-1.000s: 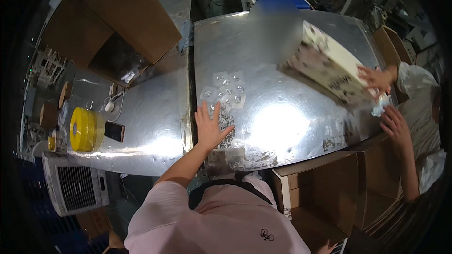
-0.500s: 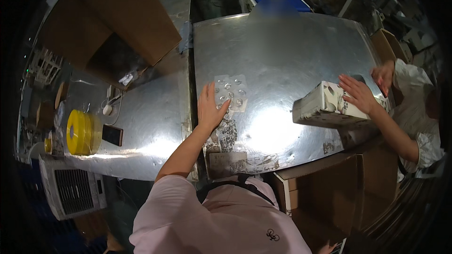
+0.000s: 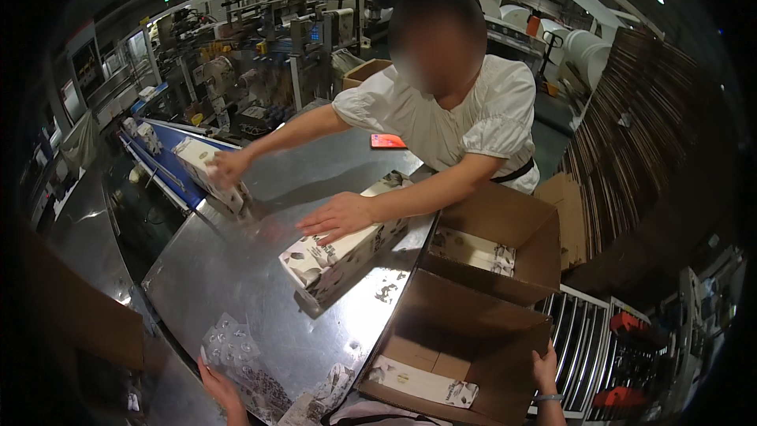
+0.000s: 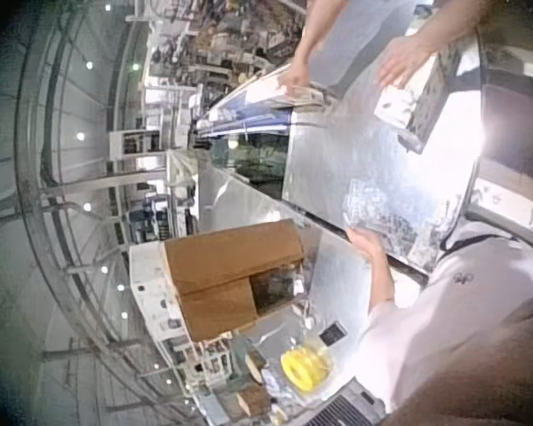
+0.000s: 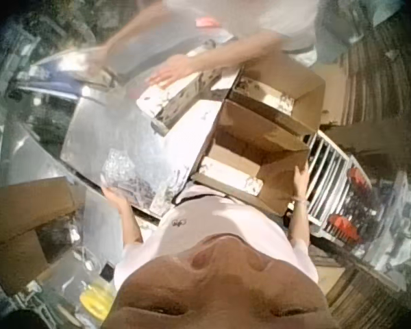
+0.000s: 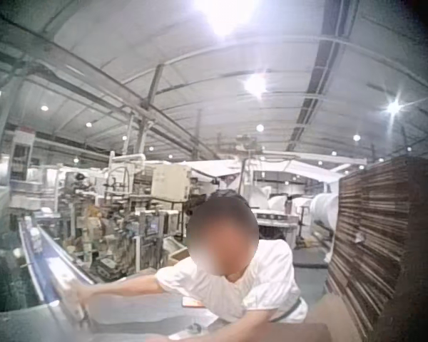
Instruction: The person places stacks of packaged goods into cardboard boxes by hand and then slides the boxes through a sealing machine.
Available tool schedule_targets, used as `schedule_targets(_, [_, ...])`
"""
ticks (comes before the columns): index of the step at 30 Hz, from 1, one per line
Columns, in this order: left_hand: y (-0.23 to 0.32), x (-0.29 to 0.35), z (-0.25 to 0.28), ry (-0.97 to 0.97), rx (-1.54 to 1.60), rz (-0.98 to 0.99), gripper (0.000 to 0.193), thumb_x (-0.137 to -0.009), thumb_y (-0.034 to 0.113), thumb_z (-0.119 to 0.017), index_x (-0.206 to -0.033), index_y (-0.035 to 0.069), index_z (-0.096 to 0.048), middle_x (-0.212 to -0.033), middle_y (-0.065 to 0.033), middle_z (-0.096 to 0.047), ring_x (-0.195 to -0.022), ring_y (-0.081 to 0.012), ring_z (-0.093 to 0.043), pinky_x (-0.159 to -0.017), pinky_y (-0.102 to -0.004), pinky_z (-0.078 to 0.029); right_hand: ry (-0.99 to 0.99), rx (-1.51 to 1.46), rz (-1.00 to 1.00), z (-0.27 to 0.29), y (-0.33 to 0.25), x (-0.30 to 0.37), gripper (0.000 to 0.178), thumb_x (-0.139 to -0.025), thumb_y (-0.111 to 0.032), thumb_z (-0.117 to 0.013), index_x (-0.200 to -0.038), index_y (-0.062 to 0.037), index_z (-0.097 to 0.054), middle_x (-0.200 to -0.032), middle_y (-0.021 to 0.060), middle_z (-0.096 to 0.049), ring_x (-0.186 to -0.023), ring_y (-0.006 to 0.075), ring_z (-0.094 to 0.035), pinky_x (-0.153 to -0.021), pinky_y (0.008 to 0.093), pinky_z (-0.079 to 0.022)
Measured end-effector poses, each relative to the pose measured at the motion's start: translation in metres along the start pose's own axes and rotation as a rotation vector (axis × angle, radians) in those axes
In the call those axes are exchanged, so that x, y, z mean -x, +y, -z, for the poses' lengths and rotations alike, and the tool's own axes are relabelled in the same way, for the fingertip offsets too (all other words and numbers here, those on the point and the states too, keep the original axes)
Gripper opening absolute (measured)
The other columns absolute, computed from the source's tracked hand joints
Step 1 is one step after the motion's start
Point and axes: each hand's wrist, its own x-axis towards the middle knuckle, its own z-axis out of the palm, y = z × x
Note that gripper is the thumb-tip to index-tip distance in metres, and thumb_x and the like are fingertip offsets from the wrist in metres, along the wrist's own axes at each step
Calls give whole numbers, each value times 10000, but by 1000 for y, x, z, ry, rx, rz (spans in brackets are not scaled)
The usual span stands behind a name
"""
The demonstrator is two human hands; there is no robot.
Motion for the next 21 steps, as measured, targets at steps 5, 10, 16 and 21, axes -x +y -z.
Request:
schedule_targets(5, [179, -18, -2, -152, 681, -298, 361, -966, 75, -315, -1297, -9, -433, -1301, -184, -463, -1124, -256, -510, -964, -342, -388, 102, 416, 85, -15, -29, 15, 603, -811, -24, -581, -1340, 47, -301, -1234, 235, -503, -1129, 354, -508, -952, 383, -402])
schedule_targets(10, [320, 51, 9, -700, 1054, -525, 397, -943, 101, -375, -1333, 29, -358, -1247, -160, -443, -1088, -245, -498, -935, -433, -391, 185, 371, 376, -41, -129, 49, 551, -815, -96, -617, -1285, 59, -375, -1172, 187, -547, -1077, 306, -536, -914, 356, -429])
schedule_targets(16, [304, 164, -79, -996, 839, -1305, 330, -844, 130, -552, -1131, -33, -561, -1195, -202, -542, -1132, -375, -509, -971, -449, -406, -455, -1046, -171, -136, -160, 87, 476, -945, -300, -457, -1287, 30, -420, -1250, 195, -506, -1158, 292, -488, -1011, 373, -374])
schedule_targets(21, [267, 186, -88, -1134, 656, -1220, 403, -801, 115, -516, -1163, -63, -522, -1255, -239, -480, -1198, -394, -441, -1000, -443, -382, -378, -679, -118, -170, -73, 79, 425, -966, -301, -412, -1249, 13, -457, -1232, 145, -528, -1153, 250, -490, -990, 382, -395])
